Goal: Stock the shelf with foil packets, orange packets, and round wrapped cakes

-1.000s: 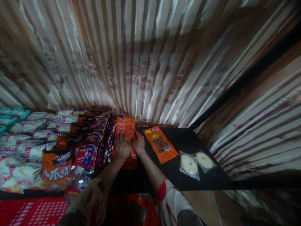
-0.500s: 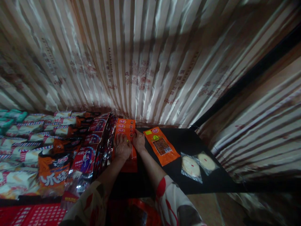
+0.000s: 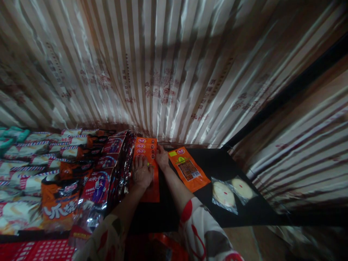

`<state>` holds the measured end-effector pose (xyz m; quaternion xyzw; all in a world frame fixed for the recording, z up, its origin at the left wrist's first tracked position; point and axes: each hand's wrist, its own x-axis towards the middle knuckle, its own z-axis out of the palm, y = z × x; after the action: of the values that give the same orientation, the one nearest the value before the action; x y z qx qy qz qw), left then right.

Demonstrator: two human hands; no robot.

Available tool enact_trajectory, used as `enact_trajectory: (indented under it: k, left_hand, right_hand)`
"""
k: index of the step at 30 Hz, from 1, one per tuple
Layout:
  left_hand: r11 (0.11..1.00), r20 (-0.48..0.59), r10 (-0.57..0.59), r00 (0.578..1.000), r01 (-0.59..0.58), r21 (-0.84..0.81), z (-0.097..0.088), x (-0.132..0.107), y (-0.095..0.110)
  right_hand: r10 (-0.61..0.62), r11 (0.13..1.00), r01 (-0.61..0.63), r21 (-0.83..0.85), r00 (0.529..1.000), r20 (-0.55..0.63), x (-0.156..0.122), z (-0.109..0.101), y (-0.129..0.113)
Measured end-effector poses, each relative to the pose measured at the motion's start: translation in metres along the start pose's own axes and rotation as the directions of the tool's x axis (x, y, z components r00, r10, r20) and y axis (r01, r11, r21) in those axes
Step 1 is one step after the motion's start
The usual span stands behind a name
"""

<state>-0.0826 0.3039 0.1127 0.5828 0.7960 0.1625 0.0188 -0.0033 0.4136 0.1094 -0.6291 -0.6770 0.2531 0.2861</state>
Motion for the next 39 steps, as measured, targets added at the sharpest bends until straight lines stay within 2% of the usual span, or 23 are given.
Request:
enact_trajectory:
  k: [7, 14, 19, 22, 30, 34, 39]
  left_hand:
    - [1.0, 0.009, 0.002, 1.0, -0.002, 0.001, -0.002, 0.001, 0.001]
    - [0.999, -0.046, 0.032, 0.998, -0.032, -0.013, 0.002, 0.002, 0.0]
    - [0.999, -0.033, 0.027, 0.999, -0.028, -0.021, 0.001, 0.002, 0.001]
    - [0.999, -0.04, 0.035, 0.999, -0.036, -0.025, 0.002, 0.001, 0.0]
    - [0.999, -0.073, 0.05, 0.996, -0.05, -0.006, 0.005, 0.0, -0.001]
    - [0.998, -0.09, 0.059, 0.994, -0.059, 0.0, 0.007, 0.0, -0.001]
    - [0.998, -0.102, 0.058, 0.993, -0.058, 0.002, 0.01, 0.0, -0.001]
  right_hand:
    - [-0.044, 0.998, 0.044, 0.043, 0.999, 0.006, 0.0, -0.001, 0.002]
    - [-0.002, 0.999, 0.001, 0.052, 1.0, 0.014, 0.002, 0.002, 0.004]
    - [-0.005, 0.999, 0.004, 0.031, 1.0, 0.014, 0.003, 0.003, 0.005]
    - [-0.044, 0.999, 0.044, -0.005, 0.999, -0.001, 0.002, 0.005, 0.008]
    - [-0.243, 0.96, 0.237, -0.146, 0.97, -0.019, -0.006, 0.01, 0.017]
    - [-0.255, 0.952, 0.253, -0.172, 0.967, 0.013, -0.006, 0.014, 0.017]
    - [-0.237, 0.96, 0.233, -0.154, 0.971, -0.013, -0.001, 0.019, 0.019]
